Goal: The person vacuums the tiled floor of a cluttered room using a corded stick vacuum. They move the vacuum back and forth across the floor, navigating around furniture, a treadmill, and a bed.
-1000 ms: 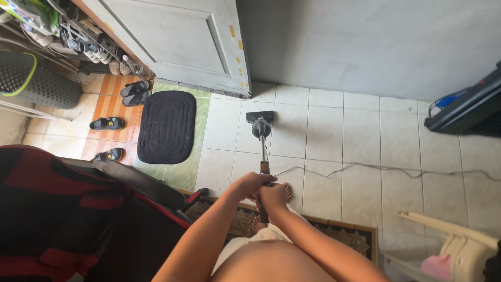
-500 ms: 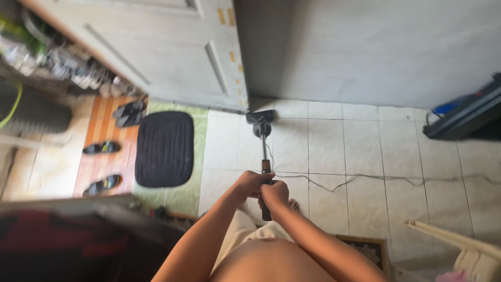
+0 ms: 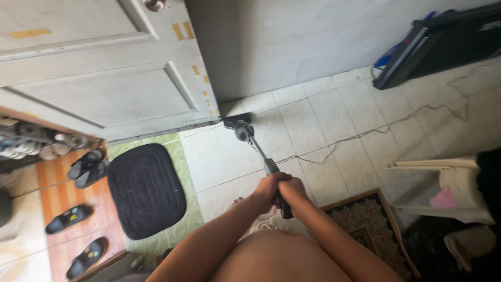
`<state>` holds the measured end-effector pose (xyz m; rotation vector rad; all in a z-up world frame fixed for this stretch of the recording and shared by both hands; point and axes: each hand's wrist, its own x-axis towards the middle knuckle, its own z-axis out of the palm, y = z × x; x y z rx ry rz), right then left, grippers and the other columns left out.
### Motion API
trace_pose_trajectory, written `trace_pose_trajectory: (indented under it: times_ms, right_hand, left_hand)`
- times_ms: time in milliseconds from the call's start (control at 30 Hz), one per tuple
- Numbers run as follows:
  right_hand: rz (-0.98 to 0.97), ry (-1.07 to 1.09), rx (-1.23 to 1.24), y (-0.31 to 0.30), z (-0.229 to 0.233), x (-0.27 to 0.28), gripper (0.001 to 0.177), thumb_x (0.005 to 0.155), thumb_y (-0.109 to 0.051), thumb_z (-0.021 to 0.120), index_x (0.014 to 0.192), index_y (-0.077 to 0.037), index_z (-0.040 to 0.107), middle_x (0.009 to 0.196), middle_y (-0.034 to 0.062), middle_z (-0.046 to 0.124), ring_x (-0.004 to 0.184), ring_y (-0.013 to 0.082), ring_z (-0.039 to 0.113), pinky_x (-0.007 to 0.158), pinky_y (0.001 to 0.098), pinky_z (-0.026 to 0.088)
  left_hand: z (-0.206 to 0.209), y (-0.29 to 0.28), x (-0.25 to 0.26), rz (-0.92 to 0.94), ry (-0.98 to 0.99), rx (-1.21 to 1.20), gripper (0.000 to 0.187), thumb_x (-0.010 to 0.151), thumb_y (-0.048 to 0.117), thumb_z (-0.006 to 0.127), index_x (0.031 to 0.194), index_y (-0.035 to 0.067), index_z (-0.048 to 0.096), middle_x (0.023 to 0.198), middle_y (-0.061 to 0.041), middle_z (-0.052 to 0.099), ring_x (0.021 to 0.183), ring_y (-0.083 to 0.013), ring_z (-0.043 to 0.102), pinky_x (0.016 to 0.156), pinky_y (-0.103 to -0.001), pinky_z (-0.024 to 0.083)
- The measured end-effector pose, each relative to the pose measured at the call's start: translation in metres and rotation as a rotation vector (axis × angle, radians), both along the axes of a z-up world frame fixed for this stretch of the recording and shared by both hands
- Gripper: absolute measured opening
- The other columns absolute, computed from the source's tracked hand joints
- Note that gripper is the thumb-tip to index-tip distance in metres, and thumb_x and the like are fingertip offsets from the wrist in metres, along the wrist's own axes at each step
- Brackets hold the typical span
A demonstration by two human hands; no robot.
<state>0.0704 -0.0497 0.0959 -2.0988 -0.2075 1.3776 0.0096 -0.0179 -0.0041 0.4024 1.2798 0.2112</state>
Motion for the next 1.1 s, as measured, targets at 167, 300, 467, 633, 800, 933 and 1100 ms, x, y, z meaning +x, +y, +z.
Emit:
trace_pose_trajectory:
  times_ms: [167,300,467,633,800,933,1100]
  right_hand:
    - [0.052,-0.043,0.098,0.047,-0.027,-0.007,0.028,0.079,-0.003,0.048,0.082,0.013,0.069,0.058,0.0229,0.058,0.042,0.0297,0.06,0.041,0.0407,0.052]
    - [0.153,-0.03,0.182,0.066,-0.076,-0.034,0.025,0.08,-0.003,0.05,0.074,0.008,0.072,0.055,0.0224,0.061,0.041,0.0323,0.064,0.041,0.0424,0.054]
    - [0.116,0.0,0.098,0.041,-0.087,-0.03,0.033,0.09,-0.017,0.051,0.085,0.007,0.073,0.058,0.0241,0.061,0.044,0.036,0.066,0.043,0.0467,0.056]
    - [0.123,0.008,0.079,0.047,-0.078,-0.019,0.033,0.092,-0.017,0.052,0.086,0.01,0.071,0.056,0.0234,0.058,0.042,0.0342,0.064,0.041,0.0453,0.057]
    - [0.152,-0.033,0.082,0.061,-0.07,-0.011,0.034,0.093,-0.015,0.049,0.081,0.009,0.069,0.052,0.0207,0.057,0.038,0.0322,0.062,0.037,0.0429,0.054]
    - [0.124,-0.061,0.12,0.063,-0.046,-0.004,0.035,0.093,-0.013,0.047,0.078,0.009,0.069,0.049,0.0191,0.056,0.036,0.0309,0.061,0.034,0.0415,0.053]
    - [0.081,-0.088,0.094,0.058,-0.028,0.008,0.027,0.085,-0.003,0.048,0.077,0.012,0.068,0.046,0.0213,0.053,0.033,0.031,0.057,0.031,0.0404,0.05]
  left_hand:
    - [-0.012,0.041,-0.027,-0.017,0.071,0.142,0.056,0.076,0.038,0.08,0.107,-0.008,0.072,0.079,-0.021,0.067,0.051,-0.03,0.064,0.043,-0.043,0.057]
    - [-0.025,0.069,-0.054,-0.037,0.141,0.245,0.048,0.075,0.04,0.079,0.097,-0.003,0.076,0.072,-0.016,0.067,0.058,-0.0254,0.068,0.056,-0.046,0.063]
    - [-0.042,0.058,-0.044,-0.069,0.097,0.243,0.041,0.087,0.039,0.071,0.098,0.0,0.073,0.073,-0.018,0.066,0.052,-0.029,0.068,0.055,-0.046,0.064]
    - [-0.02,0.048,-0.044,-0.07,0.131,0.159,0.042,0.086,0.036,0.07,0.102,-0.003,0.074,0.08,-0.022,0.067,0.053,-0.0325,0.067,0.048,-0.044,0.063]
    - [-0.034,0.065,-0.034,-0.047,0.085,0.187,0.045,0.081,0.036,0.075,0.104,-0.003,0.072,0.085,-0.024,0.067,0.054,-0.0319,0.067,0.049,-0.045,0.064]
    - [0.004,0.068,-0.03,-0.046,0.045,0.175,0.043,0.08,0.031,0.075,0.104,-0.005,0.072,0.076,-0.024,0.066,0.045,-0.0345,0.067,0.051,-0.044,0.065]
    - [0.013,0.072,-0.01,-0.105,0.007,0.139,0.042,0.079,0.028,0.078,0.098,-0.009,0.07,0.072,-0.026,0.064,0.042,-0.0368,0.065,0.048,-0.043,0.064]
